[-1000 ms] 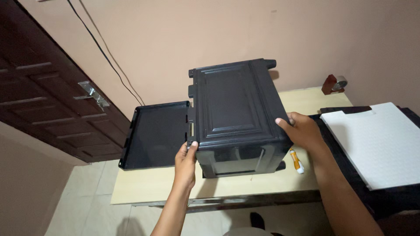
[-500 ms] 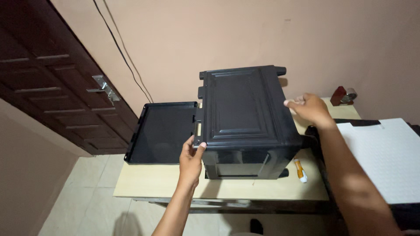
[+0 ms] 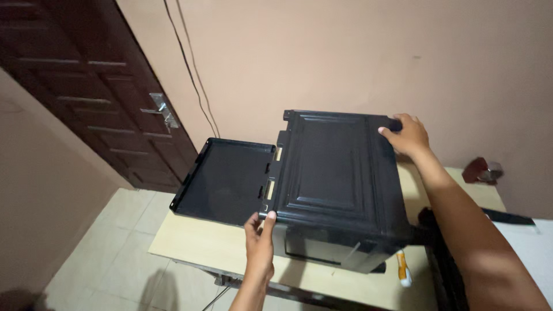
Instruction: The person assembles a black plastic storage container by aligning and snapping the lid onto the base. They repeatedly lift and reposition the lid to check fit, then use a yellow utility knife to press or pry along the lid edges to secure the closure.
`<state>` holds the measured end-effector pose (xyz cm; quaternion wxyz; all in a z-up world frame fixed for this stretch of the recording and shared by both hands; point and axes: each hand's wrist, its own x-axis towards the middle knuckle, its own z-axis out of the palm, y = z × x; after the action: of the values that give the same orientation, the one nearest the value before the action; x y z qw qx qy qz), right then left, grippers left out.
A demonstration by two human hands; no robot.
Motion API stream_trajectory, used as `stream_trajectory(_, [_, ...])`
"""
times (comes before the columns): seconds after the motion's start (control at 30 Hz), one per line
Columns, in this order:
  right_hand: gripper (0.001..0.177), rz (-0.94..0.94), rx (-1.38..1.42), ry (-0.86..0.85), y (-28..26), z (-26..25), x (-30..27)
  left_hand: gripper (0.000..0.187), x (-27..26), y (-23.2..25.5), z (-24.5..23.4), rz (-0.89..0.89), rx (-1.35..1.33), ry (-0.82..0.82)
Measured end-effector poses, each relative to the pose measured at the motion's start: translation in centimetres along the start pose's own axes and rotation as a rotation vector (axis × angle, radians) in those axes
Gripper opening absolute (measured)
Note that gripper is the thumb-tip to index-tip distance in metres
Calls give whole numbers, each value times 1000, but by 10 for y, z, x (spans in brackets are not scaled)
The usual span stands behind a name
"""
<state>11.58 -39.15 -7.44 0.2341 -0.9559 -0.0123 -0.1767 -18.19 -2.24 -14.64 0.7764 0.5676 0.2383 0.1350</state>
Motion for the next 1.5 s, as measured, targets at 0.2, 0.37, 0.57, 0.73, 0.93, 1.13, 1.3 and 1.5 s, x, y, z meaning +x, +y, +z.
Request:
stream_trajectory(0.2, [64, -166, -244, -210, -13, 15, 62, 68, -14, -15, 25, -174, -62, 59])
stream_trajectory(0.37, [69, 4, 79, -589, -15, 23, 96, 65, -19, -22, 46, -163, -161, 123])
stream_trajectory(0.57, [74, 86, 148, -698, -4, 26, 109, 51, -10, -12, 59, -185, -180, 173])
stream_trajectory(0.73, [73, 94, 188, -639, 27, -7, 111, 53, -11, 11, 69, -124, -296, 59])
stream_trajectory(0.93, [65, 222, 355, -358, 67, -63, 65, 62, 27, 45, 80, 303, -351, -165])
stream_trajectory(1.13, [56, 325, 608, -59, 88, -59, -48, 62, 59, 73, 79, 492, -329, -224])
stream_trajectory(1.3, [47, 149, 757, 133, 76, -41, -135, 50, 59, 78, 66, 703, -17, -240])
stream_trajectory(1.5, [34, 455, 1249, 260, 77, -23, -198, 51, 46, 84, 49, 726, 56, -361])
